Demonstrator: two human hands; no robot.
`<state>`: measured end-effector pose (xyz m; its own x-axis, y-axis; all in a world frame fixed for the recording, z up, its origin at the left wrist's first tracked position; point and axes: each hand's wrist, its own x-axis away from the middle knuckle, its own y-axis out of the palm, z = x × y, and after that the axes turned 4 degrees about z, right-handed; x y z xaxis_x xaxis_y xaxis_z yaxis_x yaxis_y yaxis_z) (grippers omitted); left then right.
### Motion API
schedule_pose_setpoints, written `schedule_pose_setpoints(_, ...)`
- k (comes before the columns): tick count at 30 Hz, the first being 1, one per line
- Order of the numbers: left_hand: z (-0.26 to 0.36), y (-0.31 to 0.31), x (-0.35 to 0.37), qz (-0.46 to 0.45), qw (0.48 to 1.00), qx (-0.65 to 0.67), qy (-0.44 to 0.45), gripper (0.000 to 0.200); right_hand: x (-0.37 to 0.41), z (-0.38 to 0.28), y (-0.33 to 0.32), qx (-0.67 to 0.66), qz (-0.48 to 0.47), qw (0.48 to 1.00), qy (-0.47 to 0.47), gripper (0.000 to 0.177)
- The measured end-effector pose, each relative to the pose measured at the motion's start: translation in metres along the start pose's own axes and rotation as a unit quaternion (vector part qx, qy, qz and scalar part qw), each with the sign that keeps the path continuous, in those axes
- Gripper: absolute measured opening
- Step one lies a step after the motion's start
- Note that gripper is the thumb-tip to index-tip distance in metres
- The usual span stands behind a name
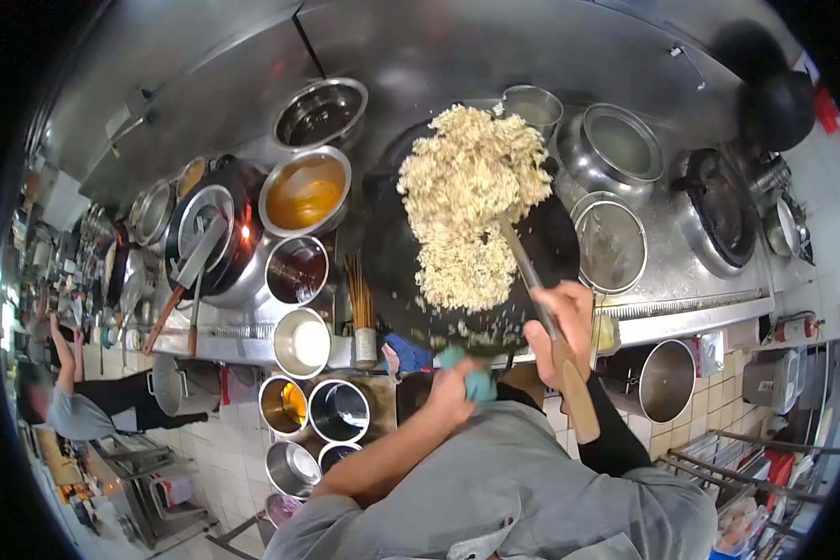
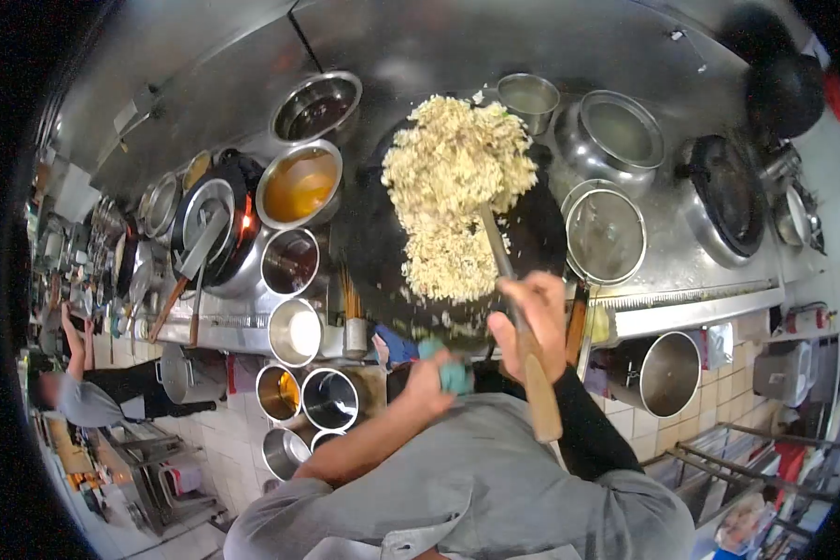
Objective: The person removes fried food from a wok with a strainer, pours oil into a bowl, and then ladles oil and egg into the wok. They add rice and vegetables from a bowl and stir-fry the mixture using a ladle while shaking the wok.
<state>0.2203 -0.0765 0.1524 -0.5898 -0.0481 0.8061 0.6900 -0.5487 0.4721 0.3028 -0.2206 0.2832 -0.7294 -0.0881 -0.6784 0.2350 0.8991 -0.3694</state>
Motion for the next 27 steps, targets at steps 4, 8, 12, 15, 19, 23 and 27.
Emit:
schedule_pose_setpoints(4, 0.051, 0.058, -0.055, -0.106, 0.994, 0.009, -0.021, 0.014, 0.063, 0.027, -0.011, -0.143, -0.143, 0.944, 0.262, 0.037)
schedule_pose_setpoints(8, 0.057, 0.056, -0.122, -0.131, 0.991, -0.019, -0.011, 0.015, 0.073, 0.051, 0.003, -0.487, -0.101, 0.739, 0.454, 0.051)
schedule_pose_setpoints(12, 0.058, 0.044, -0.157, -0.174, 0.984, -0.025, 0.008, 0.012, 0.057, 0.099, 0.019, -0.64, -0.086, 0.451, 0.616, 0.049)
schedule_pose_setpoints(15, 0.067, 0.055, -0.127, -0.121, 0.99, -0.059, 0.031, 0.024, 0.024, 0.119, 0.022, -0.498, -0.201, 0.571, 0.621, 0.043)
schedule_pose_setpoints(19, 0.075, 0.026, -0.076, -0.067, 0.988, -0.102, 0.095, 0.032, -0.018, 0.052, -0.008, -0.199, -0.258, 0.791, 0.517, 0.042)
schedule_pose_setpoints(23, 0.067, -0.063, -0.064, 0.059, 0.824, -0.408, 0.388, 0.05, 0.004, 0.057, -0.02, 0.037, -0.224, 0.955, 0.188, 0.057)
schedule_pose_setpoints(27, 0.069, -0.111, -0.065, 0.171, 0.757, -0.522, 0.355, 0.068, 0.043, 0.071, -0.005, 0.198, -0.276, 0.928, 0.155, 0.073)
